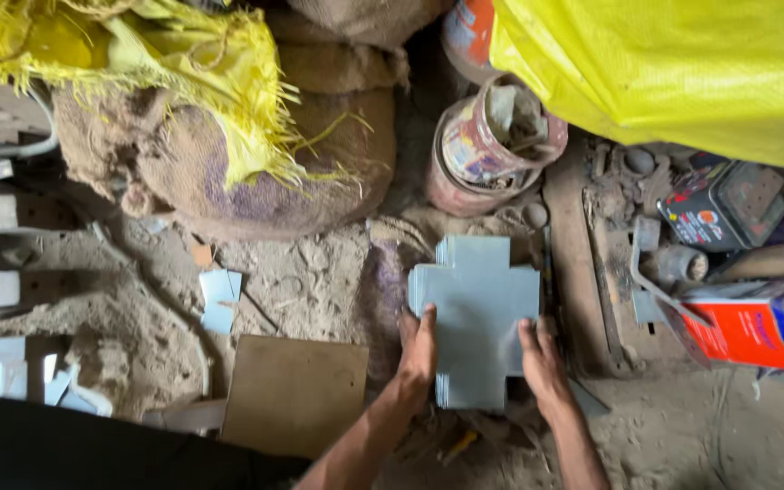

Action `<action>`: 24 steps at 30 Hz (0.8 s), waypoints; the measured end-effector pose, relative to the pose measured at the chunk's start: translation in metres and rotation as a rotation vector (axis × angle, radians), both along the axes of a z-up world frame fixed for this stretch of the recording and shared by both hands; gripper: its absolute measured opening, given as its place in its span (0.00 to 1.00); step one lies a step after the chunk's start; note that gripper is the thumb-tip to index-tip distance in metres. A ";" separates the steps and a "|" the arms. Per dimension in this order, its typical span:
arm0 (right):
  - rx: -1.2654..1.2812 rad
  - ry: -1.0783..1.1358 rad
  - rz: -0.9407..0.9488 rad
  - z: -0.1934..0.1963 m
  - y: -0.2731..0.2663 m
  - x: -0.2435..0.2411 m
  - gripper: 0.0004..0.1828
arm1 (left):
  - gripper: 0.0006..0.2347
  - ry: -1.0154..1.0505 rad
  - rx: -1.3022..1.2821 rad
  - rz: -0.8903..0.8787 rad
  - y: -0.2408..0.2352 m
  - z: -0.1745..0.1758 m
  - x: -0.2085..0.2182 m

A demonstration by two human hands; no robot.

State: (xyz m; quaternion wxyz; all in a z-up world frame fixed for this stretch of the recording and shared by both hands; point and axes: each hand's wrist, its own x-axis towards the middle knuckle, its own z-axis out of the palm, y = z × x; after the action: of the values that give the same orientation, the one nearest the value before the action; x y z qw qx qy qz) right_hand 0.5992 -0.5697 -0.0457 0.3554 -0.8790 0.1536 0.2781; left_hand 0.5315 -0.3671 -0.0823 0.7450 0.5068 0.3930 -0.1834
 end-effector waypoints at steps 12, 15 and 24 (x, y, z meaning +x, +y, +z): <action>-0.292 -0.516 0.267 0.060 0.058 0.032 0.61 | 0.40 -0.027 0.040 -0.111 0.010 0.029 -0.018; -0.223 -0.585 0.324 0.058 0.113 0.046 0.71 | 0.39 -0.124 0.144 -0.186 0.010 0.015 -0.012; -0.532 -0.569 0.204 0.033 0.164 0.059 0.75 | 0.40 -0.139 0.103 -0.236 0.015 0.014 -0.008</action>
State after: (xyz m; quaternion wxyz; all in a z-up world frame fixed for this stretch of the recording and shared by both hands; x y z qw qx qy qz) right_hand 0.6582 -0.4059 -0.0126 0.1146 -0.9930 0.0274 0.0079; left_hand 0.5235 -0.3516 -0.0687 0.7166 0.5985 0.2873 -0.2138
